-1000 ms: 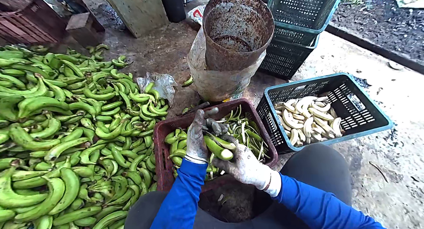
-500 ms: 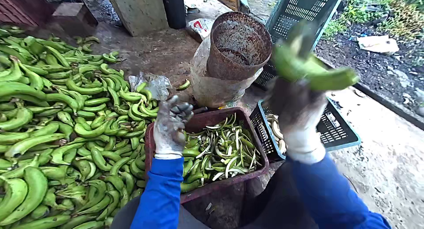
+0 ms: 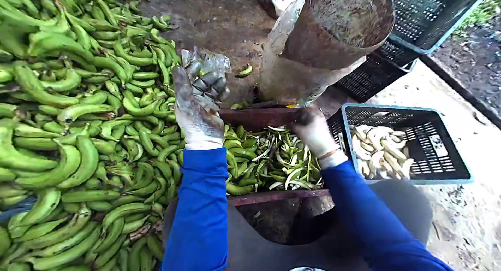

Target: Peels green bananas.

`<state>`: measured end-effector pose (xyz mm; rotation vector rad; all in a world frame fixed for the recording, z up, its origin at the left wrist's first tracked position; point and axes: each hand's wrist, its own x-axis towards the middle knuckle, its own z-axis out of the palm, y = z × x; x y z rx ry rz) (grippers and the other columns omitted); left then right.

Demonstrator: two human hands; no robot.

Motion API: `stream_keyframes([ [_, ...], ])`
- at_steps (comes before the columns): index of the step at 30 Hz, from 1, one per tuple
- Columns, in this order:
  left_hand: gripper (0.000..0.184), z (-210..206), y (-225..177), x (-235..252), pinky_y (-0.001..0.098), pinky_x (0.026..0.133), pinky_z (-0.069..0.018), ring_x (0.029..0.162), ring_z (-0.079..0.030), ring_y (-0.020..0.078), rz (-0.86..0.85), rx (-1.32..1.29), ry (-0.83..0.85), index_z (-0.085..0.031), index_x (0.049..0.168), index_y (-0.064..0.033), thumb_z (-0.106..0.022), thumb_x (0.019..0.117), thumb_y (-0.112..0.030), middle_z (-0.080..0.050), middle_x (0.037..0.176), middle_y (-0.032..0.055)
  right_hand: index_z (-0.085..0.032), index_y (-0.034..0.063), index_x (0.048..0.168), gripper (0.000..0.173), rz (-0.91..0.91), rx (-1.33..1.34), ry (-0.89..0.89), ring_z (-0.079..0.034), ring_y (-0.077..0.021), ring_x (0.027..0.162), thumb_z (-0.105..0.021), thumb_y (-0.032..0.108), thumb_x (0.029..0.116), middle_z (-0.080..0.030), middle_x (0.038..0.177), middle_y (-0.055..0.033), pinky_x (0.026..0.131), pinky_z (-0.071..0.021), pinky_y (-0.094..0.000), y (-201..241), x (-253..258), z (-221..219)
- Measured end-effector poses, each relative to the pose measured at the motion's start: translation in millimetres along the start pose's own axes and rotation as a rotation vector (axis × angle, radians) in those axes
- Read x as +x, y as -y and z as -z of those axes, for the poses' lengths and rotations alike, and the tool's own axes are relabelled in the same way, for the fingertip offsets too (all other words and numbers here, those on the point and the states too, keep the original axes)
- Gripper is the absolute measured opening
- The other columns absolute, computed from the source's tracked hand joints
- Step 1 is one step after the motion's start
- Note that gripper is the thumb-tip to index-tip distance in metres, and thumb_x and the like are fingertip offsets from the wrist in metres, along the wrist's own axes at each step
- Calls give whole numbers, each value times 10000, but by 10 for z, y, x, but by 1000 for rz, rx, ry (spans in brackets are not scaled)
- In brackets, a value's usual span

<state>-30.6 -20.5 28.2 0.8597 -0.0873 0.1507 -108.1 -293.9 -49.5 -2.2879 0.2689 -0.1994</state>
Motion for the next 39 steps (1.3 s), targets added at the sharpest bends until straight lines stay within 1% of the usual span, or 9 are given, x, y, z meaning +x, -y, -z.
stream_keyframes([
  [5, 506, -31, 4, -10, 522, 889, -583, 964, -705, 302, 55, 32, -2, -542, 1327, -90, -288, 1105, -466, -703, 1047, 130, -587, 160, 1413, 559, -104, -80, 458, -674, -353, 1099, -743, 251, 884, -696, 1215, -156, 948, -535, -630, -465, -81, -1825],
  [8, 485, -7, 1, 11, 507, 862, -592, 940, -708, 290, 56, 53, -13, -567, 1304, -87, -302, 1107, -441, -703, 1026, 124, -392, 193, 1590, 702, -63, -249, 517, -557, -354, 1341, -650, 207, 937, -553, 1485, -156, 1107, -453, -586, -492, -156, -2280],
  [10, 474, 9, 30, 32, 505, 835, -601, 900, -710, 292, 49, 65, -29, -572, 1282, -64, -303, 1112, -415, -699, 995, 135, -377, 201, 1592, 713, -64, -366, 530, -563, -371, 1317, -623, 150, 926, -574, 1438, -175, 1067, -472, -584, -415, -167, -2289],
  [14, 383, 8, 89, 59, 518, 833, -603, 894, -704, 302, 77, 137, -55, -574, 1274, -55, -403, 1100, -350, -683, 993, 139, -639, 146, 1325, 491, -79, -362, 528, -573, -335, 1295, -708, 258, 852, -638, 1343, -142, 1071, -469, -568, -441, -94, -2184],
  [20, 330, -13, 50, 34, 494, 798, -620, 861, -715, 308, 20, 282, -121, -590, 1250, -24, -473, 1087, -286, -695, 959, 149, -687, 142, 1227, 459, -98, -50, 319, -625, -306, 1168, -790, 333, 822, -671, 1227, -121, 1004, -513, -569, -345, -216, -1653],
  [24, 331, -66, 75, 3, 444, 786, -625, 870, -722, 259, -2, 444, -130, -581, 1252, -46, -526, 1071, -318, -708, 966, 113, -642, 141, 1185, 418, -185, 224, 302, -676, -223, 805, -822, 317, 852, -693, 949, -78, 726, -586, -502, -313, -294, -924],
  [29, 493, -363, 252, -274, 484, 1090, -494, 1316, -560, 214, -153, 1384, 510, -564, 1420, -149, -664, 940, -204, -593, 1415, 63, -670, 173, 1145, 412, -206, 272, 193, -639, -186, 657, -846, 360, 824, -689, 850, -50, 562, -550, -413, -63, -316, 267],
  [34, 779, -691, 980, -945, 644, 1130, -375, 1553, -198, 337, -246, 1563, 1103, -419, 1564, -298, -724, 876, -98, -272, 1681, -29, -673, 116, 1159, 433, -326, 481, 231, -686, -205, 707, -857, 294, 810, -720, 880, -90, 609, -583, -403, -42, -500, 805],
  [39, 793, -610, 1112, -896, 630, 977, -513, 1261, -561, 368, 21, 1546, 839, -457, 1528, -336, -790, 833, -150, -560, 1401, 138, -647, 136, 1274, 369, -313, 838, 234, -604, -146, 648, -672, 349, 975, -681, 871, -68, 568, -523, -322, -225, -593, 726],
])
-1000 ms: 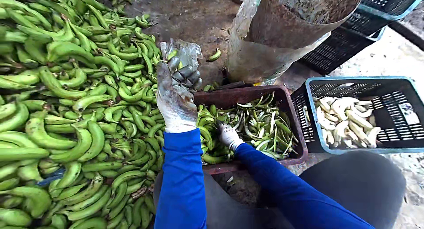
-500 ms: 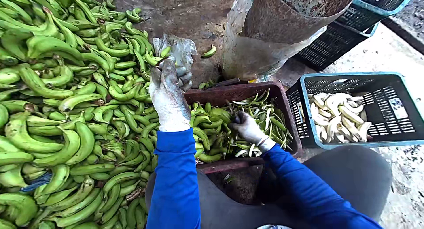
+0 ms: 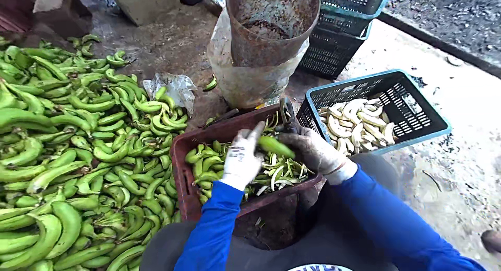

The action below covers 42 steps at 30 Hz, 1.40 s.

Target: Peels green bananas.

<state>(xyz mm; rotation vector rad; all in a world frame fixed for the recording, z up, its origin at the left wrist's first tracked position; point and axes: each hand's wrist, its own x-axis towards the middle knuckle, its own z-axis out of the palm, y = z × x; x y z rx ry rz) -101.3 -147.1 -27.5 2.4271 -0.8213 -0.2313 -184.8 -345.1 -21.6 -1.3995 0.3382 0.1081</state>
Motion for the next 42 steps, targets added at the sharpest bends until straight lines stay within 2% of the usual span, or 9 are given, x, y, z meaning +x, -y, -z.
stream_keyframes([
  [3, 565, -2, 204, 56, 518, 901, -580, 1033, -682, 224, 293, -245, -128, -609, 1335, -204, -783, 872, -478, -675, 1199, 75, -580, 172, 1355, 398, 68, -60, -132, -674, -184, 708, -568, 389, 1022, -739, 1004, -79, 571, -542, -339, 43, 71, 134],
  [5, 634, -9, 236, 105, 428, 717, -643, 796, -722, 189, 417, -535, -242, -536, 1350, -110, -778, 887, -469, -705, 1051, 81, -551, 150, 1357, 420, 101, -92, -187, -719, -241, 733, -521, 437, 1052, -740, 1006, -107, 604, -601, -405, 21, 116, 214],
  [8, 662, -40, 207, 127, 465, 696, -661, 862, -738, 265, 392, -943, -380, -450, 1446, -92, -789, 913, -291, -686, 1150, 136, -557, 141, 1345, 428, 123, -269, -203, -694, -230, 663, -503, 456, 1060, -712, 894, -94, 588, -613, -421, -75, 77, 200],
  [11, 639, -51, 91, 116, 460, 753, -669, 920, -742, 265, 283, -952, -401, -406, 1478, -83, -746, 942, -160, -673, 1207, 130, -587, 170, 1328, 434, 98, -458, -138, -690, -188, 656, -510, 492, 1047, -702, 855, -55, 615, -616, -408, -159, 5, 124],
  [20, 612, -145, -127, 7, 336, 857, -633, 999, -709, 139, 89, -694, -440, -488, 1384, -47, -807, 880, -182, -694, 1158, 53, -635, 156, 1152, 386, 119, -549, 16, -651, -156, 660, -498, 502, 1046, -651, 794, -22, 622, -577, -391, -229, 61, -68],
  [25, 595, 86, -69, -14, 445, 753, -659, 933, -734, 259, 84, -959, -546, -457, 1429, -41, -748, 927, -173, -697, 1155, 130, -646, 129, 1056, 429, -131, -811, 68, -654, -263, 794, -498, 528, 1004, -652, 878, -98, 724, -533, -538, -511, 333, 29],
  [31, 398, 360, 213, -71, 361, 608, -598, 703, -659, 172, 256, -1429, -451, -599, 1235, -184, -472, 1052, -514, -665, 919, 51, -610, 239, 1385, 565, 288, -868, -12, -659, -172, 974, -617, 600, 950, -678, 1166, -27, 856, -562, -481, -312, 128, -102],
  [36, 522, 283, 109, -49, 359, 598, -576, 691, -643, 169, 419, -1469, -412, -653, 1230, -174, -391, 1050, -588, -677, 897, 70, -679, 170, 1312, 440, 709, -891, 99, -670, -160, 956, -522, 480, 1043, -696, 1077, -49, 817, -580, -403, -313, -24, -328],
  [42, 626, 193, -31, -160, 378, 633, -604, 728, -681, 196, 359, -1460, -201, -654, 1182, -111, -312, 1053, -618, -697, 888, 112, -704, 126, 1241, 441, 732, -920, 107, -668, -161, 931, -487, 466, 1066, -689, 1020, -51, 814, -574, -385, -322, 65, -271],
])
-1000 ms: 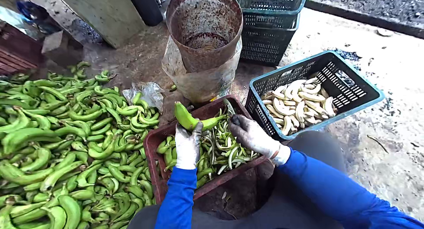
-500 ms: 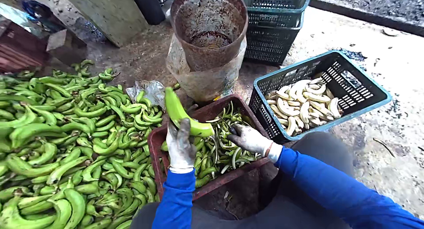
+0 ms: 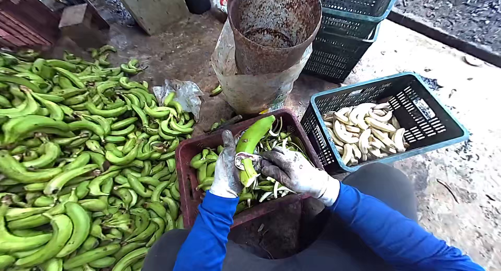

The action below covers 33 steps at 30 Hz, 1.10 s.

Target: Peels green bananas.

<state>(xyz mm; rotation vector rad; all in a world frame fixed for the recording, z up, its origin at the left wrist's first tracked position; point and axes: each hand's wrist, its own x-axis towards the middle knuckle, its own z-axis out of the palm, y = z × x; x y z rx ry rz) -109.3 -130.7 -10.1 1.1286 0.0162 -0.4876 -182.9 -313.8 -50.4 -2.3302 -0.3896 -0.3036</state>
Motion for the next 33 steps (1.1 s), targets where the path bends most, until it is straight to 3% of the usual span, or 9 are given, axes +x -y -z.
stream_keyframes([
  [4, 618, -48, 37, 20, 430, 753, -614, 877, -702, 218, 22, 88, 10, -650, 1260, -132, -318, 1054, -612, -715, 1019, 114, -691, 165, 1272, 393, -209, -152, -219, -674, -224, 950, -542, 449, 1044, -676, 1072, -73, 800, -590, -477, -319, 113, 247],
  [8, 542, -19, 47, 2, 342, 531, -569, 607, -625, 198, 117, 1, 57, -625, 1215, -93, -437, 1042, -571, -642, 813, 130, -627, 267, 1354, 525, -613, -6, -339, -691, -229, 995, -405, 627, 1045, -706, 1148, -54, 838, -554, -577, -494, 62, 650],
  [12, 466, 32, 49, 127, 423, 623, -611, 736, -683, 272, 118, -42, -5, -541, 1396, -143, -563, 1034, -435, -669, 980, 168, -570, 235, 1375, 447, -515, 166, -258, -661, -182, 725, -572, 505, 1019, -687, 934, -42, 621, -576, -464, -249, 48, 512],
  [15, 464, 35, 91, 163, 402, 645, -605, 762, -681, 232, 39, -10, -114, -578, 1360, -166, -510, 1044, -498, -686, 981, 126, -631, 184, 1307, 370, -313, 243, -98, -685, -92, 817, -639, 402, 1009, -713, 985, 22, 738, -620, -369, -7, -44, 206],
  [19, 454, 79, 108, 144, 369, 636, -588, 742, -664, 203, -22, -53, -78, -578, 1325, -148, -445, 1067, -497, -672, 955, 110, -672, 181, 1307, 438, -151, 143, 62, -666, -105, 1039, -554, 503, 1035, -702, 1163, -9, 920, -567, -378, 133, -119, 15],
  [22, 313, 48, 93, 65, 325, 582, -572, 694, -646, 179, 75, -8, 114, -593, 1229, -131, -413, 1093, -348, -658, 891, 100, -710, 208, 1277, 366, -136, -64, -147, -668, -169, 985, -608, 443, 1016, -698, 1066, -25, 859, -582, -425, -39, 44, 96],
  [25, 518, -16, 112, 62, 295, 508, -539, 620, -625, 187, 323, -29, 217, -615, 1184, -73, -357, 1087, -512, -656, 860, 140, -658, 175, 1360, 398, -258, -150, -368, -657, -258, 1069, -605, 390, 1029, -676, 1175, -103, 910, -558, -501, -271, 212, 382],
  [28, 474, -21, 159, 63, 310, 498, -555, 619, -640, 211, 396, -62, 216, -570, 1241, -69, -387, 1089, -479, -652, 896, 163, -601, 235, 1421, 457, -487, -58, -412, -653, -224, 1137, -499, 492, 1057, -658, 1291, -62, 936, -543, -544, -325, 197, 609],
  [33, 455, 26, 212, 189, 424, 670, -617, 803, -700, 250, -55, 158, -135, -547, 1386, -128, -462, 1077, -451, -694, 1000, 139, -617, 231, 1333, 432, -445, 210, -242, -672, -121, 754, -666, 470, 978, -702, 936, 10, 674, -607, -413, 52, 40, 254],
])
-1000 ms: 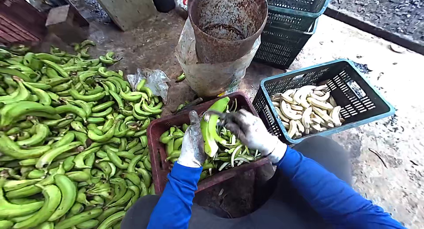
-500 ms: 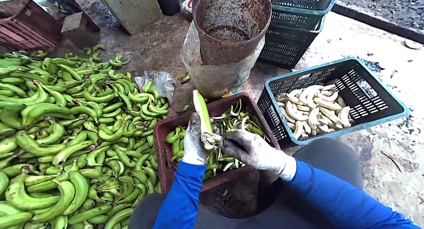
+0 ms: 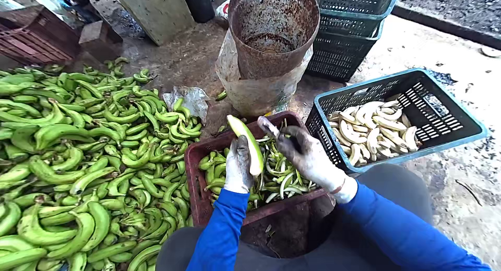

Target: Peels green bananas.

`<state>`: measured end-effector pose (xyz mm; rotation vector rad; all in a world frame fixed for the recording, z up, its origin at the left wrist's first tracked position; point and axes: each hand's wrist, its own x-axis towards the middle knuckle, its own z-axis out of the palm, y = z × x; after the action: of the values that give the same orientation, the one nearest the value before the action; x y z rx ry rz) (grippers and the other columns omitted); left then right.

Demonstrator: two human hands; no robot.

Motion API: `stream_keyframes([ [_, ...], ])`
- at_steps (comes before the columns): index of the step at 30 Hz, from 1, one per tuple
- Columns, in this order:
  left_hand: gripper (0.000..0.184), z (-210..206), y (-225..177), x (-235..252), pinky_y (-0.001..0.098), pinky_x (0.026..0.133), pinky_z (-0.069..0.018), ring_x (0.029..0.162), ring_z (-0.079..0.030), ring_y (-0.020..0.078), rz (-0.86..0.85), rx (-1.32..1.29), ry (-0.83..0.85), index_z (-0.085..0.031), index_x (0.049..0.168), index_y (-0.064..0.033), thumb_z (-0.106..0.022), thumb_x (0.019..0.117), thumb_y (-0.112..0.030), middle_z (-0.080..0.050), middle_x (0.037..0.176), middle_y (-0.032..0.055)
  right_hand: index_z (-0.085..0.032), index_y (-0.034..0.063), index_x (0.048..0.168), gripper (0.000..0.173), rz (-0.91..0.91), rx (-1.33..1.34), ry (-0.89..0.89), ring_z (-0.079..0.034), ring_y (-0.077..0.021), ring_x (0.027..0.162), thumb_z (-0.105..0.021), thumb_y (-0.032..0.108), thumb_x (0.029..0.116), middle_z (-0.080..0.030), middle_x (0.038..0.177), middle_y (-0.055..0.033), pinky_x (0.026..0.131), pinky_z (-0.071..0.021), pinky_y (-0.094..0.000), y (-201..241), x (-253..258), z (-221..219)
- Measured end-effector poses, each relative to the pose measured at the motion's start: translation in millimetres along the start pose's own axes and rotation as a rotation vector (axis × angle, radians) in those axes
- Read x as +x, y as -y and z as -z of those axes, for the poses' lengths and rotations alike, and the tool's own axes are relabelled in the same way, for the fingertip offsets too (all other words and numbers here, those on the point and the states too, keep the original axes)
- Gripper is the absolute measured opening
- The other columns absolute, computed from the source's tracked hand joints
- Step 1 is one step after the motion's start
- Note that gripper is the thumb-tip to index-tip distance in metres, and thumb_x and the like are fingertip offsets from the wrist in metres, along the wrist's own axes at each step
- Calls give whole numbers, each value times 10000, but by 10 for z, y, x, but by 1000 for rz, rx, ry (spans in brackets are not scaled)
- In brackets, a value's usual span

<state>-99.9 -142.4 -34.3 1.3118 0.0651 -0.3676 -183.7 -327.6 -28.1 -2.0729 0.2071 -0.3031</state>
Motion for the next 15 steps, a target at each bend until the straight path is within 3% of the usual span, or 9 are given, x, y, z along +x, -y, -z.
stream_keyframes([
  [3, 466, 64, -1, 94, 408, 729, -604, 869, -689, 207, -137, -50, -141, -535, 1366, -158, -453, 1066, -506, -686, 1061, 92, -669, 176, 1274, 457, 111, -29, 156, -685, -81, 918, -663, 514, 968, -723, 1044, 19, 842, -605, -366, 35, -327, -236],
  [5, 477, 104, -42, 71, 418, 755, -605, 894, -690, 220, -142, -117, -83, -486, 1419, -172, -469, 1064, -489, -676, 1101, 101, -691, 175, 1252, 459, 164, -81, 204, -669, -98, 1009, -624, 540, 981, -712, 1108, 1, 903, -573, -377, 13, -361, -278],
  [7, 398, 113, -115, -40, 385, 707, -605, 833, -685, 194, -79, -75, 63, -533, 1364, -163, -445, 1083, -431, -682, 1029, 94, -716, 180, 1225, 428, 213, -117, 162, -673, -122, 979, -632, 524, 985, -712, 1071, -7, 875, -584, -399, -46, -197, -240],
  [9, 338, 137, -168, -104, 358, 652, -596, 768, -669, 203, 108, -88, 324, -591, 1304, -125, -452, 1090, -348, -676, 971, 130, -719, 173, 1208, 388, 218, -165, 69, -665, -162, 987, -664, 480, 977, -693, 1076, -26, 875, -582, -437, -110, 64, -122],
  [11, 394, 168, -126, -77, 347, 648, -591, 781, -671, 221, 316, -127, 549, -607, 1278, -86, -423, 1095, -383, -675, 985, 161, -703, 202, 1259, 375, 160, -204, -28, -667, -180, 1026, -651, 460, 992, -687, 1134, -34, 894, -576, -466, -175, 283, 28],
  [13, 402, 116, -87, -79, 362, 684, -611, 812, -694, 235, 386, -120, 607, -587, 1282, -54, -476, 1076, -380, -686, 997, 174, -681, 226, 1299, 389, 52, -196, -88, -676, -193, 1040, -606, 482, 1015, -684, 1195, -46, 883, -572, -504, -199, 380, 153],
  [15, 493, 80, -71, -98, 408, 778, -620, 901, -706, 278, 321, -86, 596, -498, 1401, -50, -587, 1022, -352, -686, 1079, 201, -662, 228, 1315, 432, -8, -161, -103, -674, -183, 1034, -588, 525, 1009, -683, 1209, -35, 875, -567, -512, -190, 357, 195],
])
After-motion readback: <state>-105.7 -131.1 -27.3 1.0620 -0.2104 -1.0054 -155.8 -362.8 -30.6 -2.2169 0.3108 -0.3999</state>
